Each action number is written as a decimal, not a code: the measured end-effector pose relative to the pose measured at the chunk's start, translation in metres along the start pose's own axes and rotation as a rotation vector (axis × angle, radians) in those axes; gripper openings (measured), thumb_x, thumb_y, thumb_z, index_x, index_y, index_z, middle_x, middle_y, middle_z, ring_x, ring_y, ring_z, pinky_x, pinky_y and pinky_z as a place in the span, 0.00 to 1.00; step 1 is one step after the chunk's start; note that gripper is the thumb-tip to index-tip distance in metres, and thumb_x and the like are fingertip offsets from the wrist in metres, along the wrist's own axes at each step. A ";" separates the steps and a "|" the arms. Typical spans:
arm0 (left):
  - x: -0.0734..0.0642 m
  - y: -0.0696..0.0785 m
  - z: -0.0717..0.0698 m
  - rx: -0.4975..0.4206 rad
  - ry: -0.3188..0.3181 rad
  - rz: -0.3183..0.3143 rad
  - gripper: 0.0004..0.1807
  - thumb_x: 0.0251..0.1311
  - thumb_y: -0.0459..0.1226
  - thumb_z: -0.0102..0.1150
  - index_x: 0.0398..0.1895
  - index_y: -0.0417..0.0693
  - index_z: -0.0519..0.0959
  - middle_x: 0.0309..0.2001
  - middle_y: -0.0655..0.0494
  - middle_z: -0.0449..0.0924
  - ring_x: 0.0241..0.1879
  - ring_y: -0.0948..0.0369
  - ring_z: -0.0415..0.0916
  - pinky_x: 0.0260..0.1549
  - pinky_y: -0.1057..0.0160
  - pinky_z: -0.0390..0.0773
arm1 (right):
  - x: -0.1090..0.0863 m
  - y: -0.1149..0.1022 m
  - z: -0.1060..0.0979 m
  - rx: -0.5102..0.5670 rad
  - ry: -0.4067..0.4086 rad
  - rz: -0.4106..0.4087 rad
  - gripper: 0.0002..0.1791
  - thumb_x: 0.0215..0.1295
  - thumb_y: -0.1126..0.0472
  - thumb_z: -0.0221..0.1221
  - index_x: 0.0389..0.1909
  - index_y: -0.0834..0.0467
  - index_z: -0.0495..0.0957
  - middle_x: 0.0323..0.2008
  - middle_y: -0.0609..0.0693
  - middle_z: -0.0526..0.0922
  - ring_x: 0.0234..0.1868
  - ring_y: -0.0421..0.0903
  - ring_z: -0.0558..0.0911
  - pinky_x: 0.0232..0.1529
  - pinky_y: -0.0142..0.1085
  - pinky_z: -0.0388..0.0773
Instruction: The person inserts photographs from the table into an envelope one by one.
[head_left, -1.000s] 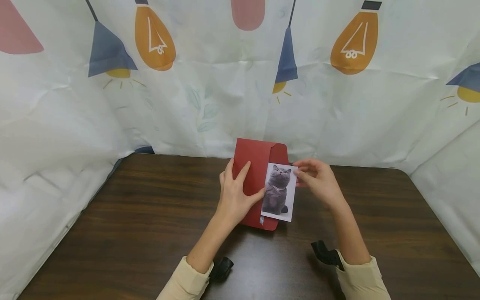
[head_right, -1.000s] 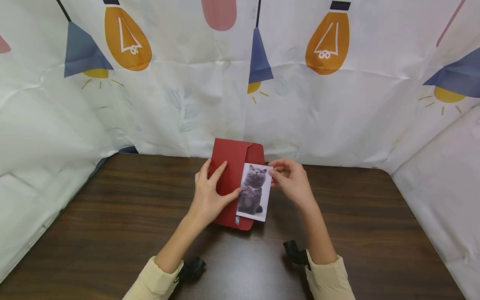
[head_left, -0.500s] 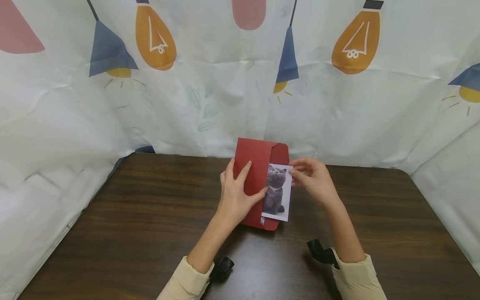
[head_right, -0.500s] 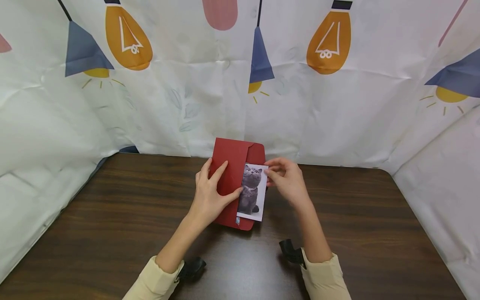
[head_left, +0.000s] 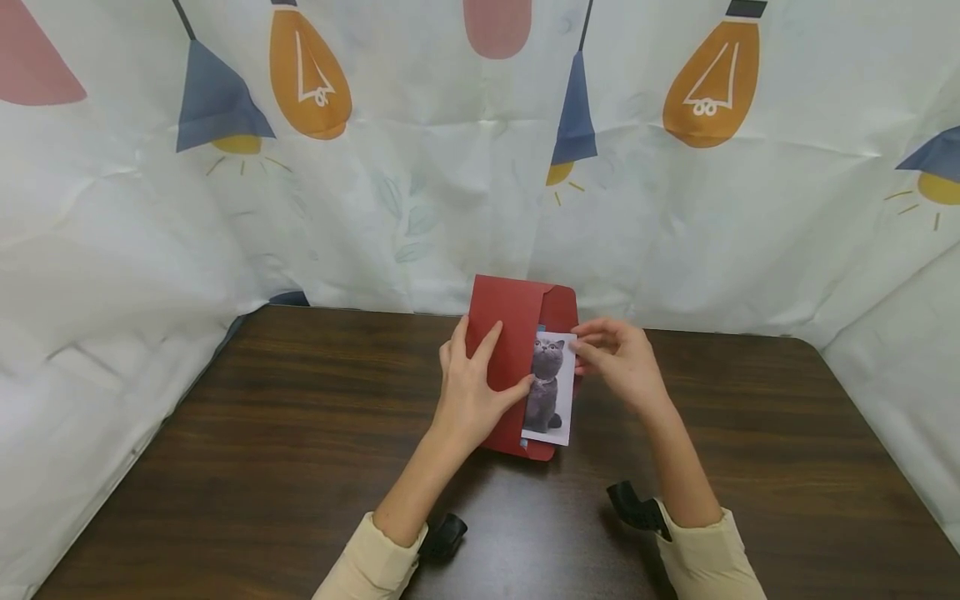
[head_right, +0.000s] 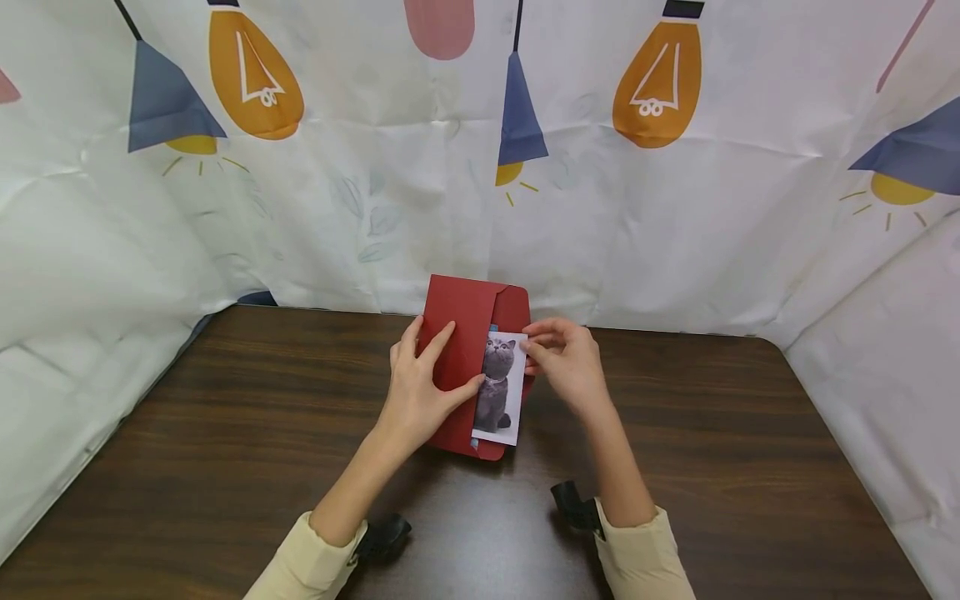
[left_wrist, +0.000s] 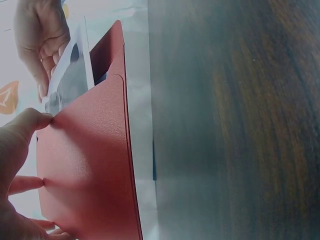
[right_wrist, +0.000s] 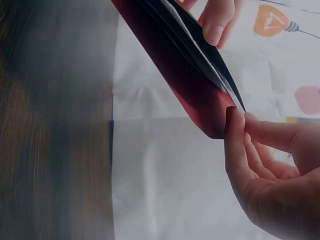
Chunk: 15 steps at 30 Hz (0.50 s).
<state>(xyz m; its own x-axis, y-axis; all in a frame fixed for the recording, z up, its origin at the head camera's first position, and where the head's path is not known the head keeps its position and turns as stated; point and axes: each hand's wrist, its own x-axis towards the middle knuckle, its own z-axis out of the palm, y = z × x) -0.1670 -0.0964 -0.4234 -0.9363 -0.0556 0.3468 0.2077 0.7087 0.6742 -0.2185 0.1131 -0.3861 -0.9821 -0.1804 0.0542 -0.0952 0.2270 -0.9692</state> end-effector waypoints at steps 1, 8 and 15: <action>0.000 0.000 0.000 -0.001 0.001 0.002 0.46 0.55 0.44 0.80 0.77 0.47 0.71 0.81 0.38 0.53 0.74 0.40 0.57 0.57 0.41 0.83 | 0.000 0.000 0.000 0.002 0.001 0.002 0.15 0.72 0.72 0.63 0.56 0.75 0.79 0.46 0.67 0.85 0.31 0.38 0.86 0.38 0.35 0.88; 0.000 0.001 0.000 0.001 0.006 0.005 0.45 0.55 0.44 0.79 0.77 0.47 0.71 0.81 0.39 0.53 0.73 0.40 0.57 0.57 0.41 0.83 | -0.002 -0.002 0.002 0.005 0.020 0.011 0.15 0.72 0.71 0.63 0.56 0.75 0.79 0.47 0.68 0.86 0.32 0.39 0.86 0.40 0.36 0.89; -0.001 0.003 -0.002 -0.001 0.001 0.003 0.45 0.56 0.44 0.79 0.77 0.47 0.70 0.81 0.38 0.52 0.73 0.40 0.57 0.57 0.41 0.83 | -0.002 -0.001 0.005 0.004 0.032 0.000 0.14 0.73 0.71 0.63 0.55 0.74 0.81 0.46 0.69 0.86 0.30 0.42 0.85 0.39 0.37 0.89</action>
<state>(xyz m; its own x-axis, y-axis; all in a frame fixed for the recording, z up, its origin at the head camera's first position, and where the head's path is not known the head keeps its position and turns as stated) -0.1652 -0.0957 -0.4206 -0.9353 -0.0541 0.3497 0.2108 0.7084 0.6736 -0.2155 0.1089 -0.3865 -0.9868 -0.1496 0.0620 -0.0947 0.2228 -0.9703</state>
